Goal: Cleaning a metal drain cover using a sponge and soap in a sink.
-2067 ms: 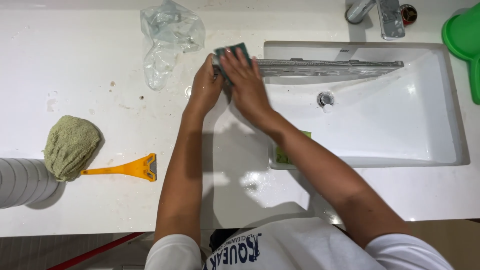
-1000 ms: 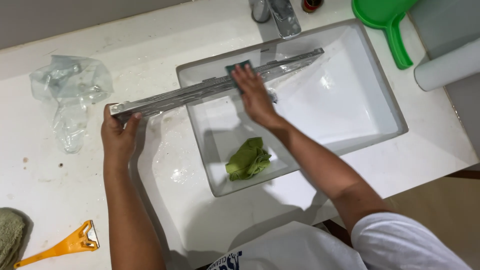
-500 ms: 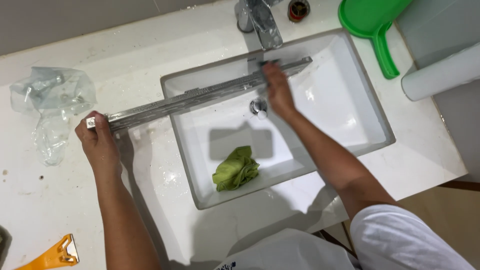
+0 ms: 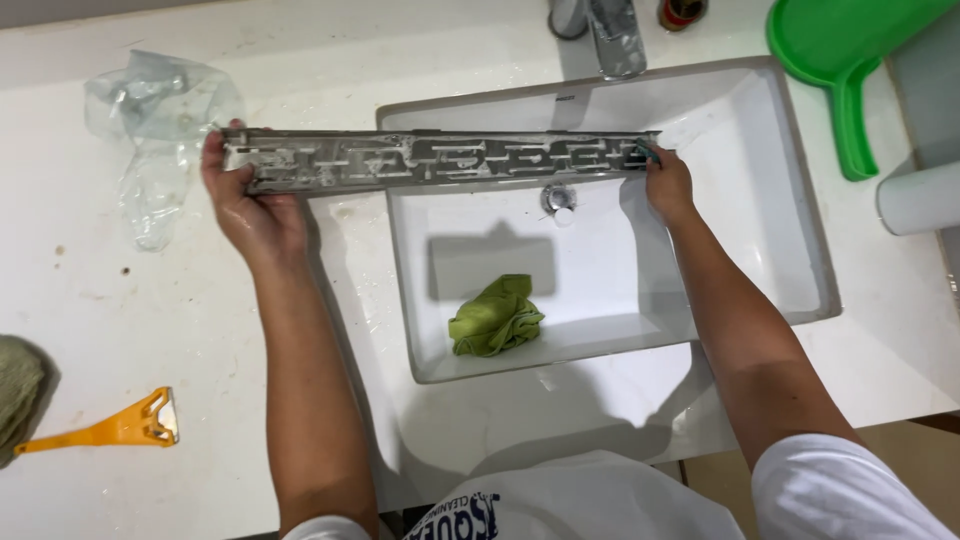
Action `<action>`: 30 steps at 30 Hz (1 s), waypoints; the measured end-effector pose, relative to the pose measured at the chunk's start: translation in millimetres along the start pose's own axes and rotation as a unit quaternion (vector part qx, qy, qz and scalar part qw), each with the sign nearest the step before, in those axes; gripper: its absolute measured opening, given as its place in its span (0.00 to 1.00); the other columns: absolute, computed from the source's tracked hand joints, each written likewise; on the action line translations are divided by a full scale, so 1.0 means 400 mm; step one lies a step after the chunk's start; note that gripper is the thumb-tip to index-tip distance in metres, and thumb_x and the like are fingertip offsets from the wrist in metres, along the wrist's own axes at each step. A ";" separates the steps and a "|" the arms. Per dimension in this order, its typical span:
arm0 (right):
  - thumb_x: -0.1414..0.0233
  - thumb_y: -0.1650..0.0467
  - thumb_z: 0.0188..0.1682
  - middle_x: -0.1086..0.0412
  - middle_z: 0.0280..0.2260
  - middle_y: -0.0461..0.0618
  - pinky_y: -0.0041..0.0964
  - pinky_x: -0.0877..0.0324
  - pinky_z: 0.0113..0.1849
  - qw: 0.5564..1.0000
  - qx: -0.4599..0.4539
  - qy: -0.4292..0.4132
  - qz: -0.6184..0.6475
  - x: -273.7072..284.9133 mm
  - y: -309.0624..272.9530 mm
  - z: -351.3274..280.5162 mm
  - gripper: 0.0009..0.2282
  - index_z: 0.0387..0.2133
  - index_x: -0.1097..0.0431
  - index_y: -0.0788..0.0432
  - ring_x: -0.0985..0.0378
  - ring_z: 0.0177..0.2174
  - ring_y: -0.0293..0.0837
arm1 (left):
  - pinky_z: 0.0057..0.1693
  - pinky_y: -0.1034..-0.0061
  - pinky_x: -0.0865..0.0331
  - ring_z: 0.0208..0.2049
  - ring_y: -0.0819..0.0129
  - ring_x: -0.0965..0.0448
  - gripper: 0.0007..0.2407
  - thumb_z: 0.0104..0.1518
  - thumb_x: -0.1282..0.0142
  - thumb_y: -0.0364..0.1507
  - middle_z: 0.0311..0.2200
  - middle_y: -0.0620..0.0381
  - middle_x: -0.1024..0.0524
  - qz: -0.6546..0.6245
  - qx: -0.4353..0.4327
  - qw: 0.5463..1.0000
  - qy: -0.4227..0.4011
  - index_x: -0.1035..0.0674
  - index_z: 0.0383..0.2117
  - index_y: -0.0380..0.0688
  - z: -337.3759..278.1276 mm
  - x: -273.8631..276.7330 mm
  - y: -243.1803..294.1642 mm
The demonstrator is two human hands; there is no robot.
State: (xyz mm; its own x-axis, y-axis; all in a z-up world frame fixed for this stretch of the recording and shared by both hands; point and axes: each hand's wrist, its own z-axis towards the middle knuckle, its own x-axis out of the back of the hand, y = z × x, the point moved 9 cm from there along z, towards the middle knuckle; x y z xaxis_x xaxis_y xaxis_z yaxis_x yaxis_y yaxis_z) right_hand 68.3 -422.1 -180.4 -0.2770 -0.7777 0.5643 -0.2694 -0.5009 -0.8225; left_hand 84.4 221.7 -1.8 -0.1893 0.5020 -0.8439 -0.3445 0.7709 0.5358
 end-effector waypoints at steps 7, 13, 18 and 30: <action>0.55 0.80 0.48 0.34 0.57 0.63 0.50 0.38 0.58 0.957 0.250 -0.078 -0.122 -0.340 -0.521 -0.246 0.19 0.53 0.30 0.64 0.33 0.56 0.61 | 0.69 0.53 0.32 0.61 0.49 0.29 0.21 0.60 0.54 0.26 0.59 0.47 0.31 -0.093 0.059 0.994 -0.010 0.34 0.63 0.46 0.001 0.058 -0.077; 0.59 0.80 0.50 0.37 0.61 0.58 0.48 0.38 0.58 0.955 0.219 -0.190 -0.068 -0.348 -0.532 -0.223 0.21 0.56 0.32 0.59 0.32 0.54 0.57 | 0.74 0.51 0.38 0.66 0.47 0.33 0.22 0.63 0.50 0.40 0.59 0.48 0.30 -0.172 0.072 0.981 -0.054 0.29 0.61 0.46 0.020 0.073 -0.110; 0.55 0.74 0.59 0.33 0.50 0.67 0.54 0.34 0.51 0.973 0.119 -0.091 -0.176 -0.400 -0.535 -0.204 0.09 0.45 0.30 0.69 0.30 0.47 0.62 | 0.70 0.48 0.39 0.64 0.44 0.33 0.23 0.62 0.49 0.47 0.56 0.49 0.28 -0.204 0.085 0.973 -0.062 0.28 0.59 0.49 0.004 0.055 -0.106; 0.56 0.70 0.59 0.35 0.53 0.56 0.46 0.34 0.54 0.949 0.145 -0.226 -0.167 -0.504 -0.783 -0.325 0.13 0.53 0.29 0.55 0.30 0.52 0.53 | 0.68 0.50 0.37 0.62 0.46 0.31 0.20 0.62 0.48 0.42 0.55 0.50 0.28 -0.225 0.112 0.964 -0.087 0.28 0.58 0.52 0.001 0.038 -0.118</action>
State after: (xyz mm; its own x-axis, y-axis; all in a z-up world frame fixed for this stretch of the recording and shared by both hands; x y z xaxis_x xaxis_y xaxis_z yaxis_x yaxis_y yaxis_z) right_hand 88.6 -59.0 -27.4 0.2207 -0.6081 0.7626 0.0100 -0.7804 -0.6252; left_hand 98.2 193.3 -40.1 0.0971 0.1405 -0.9853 -0.1445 0.9815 0.1258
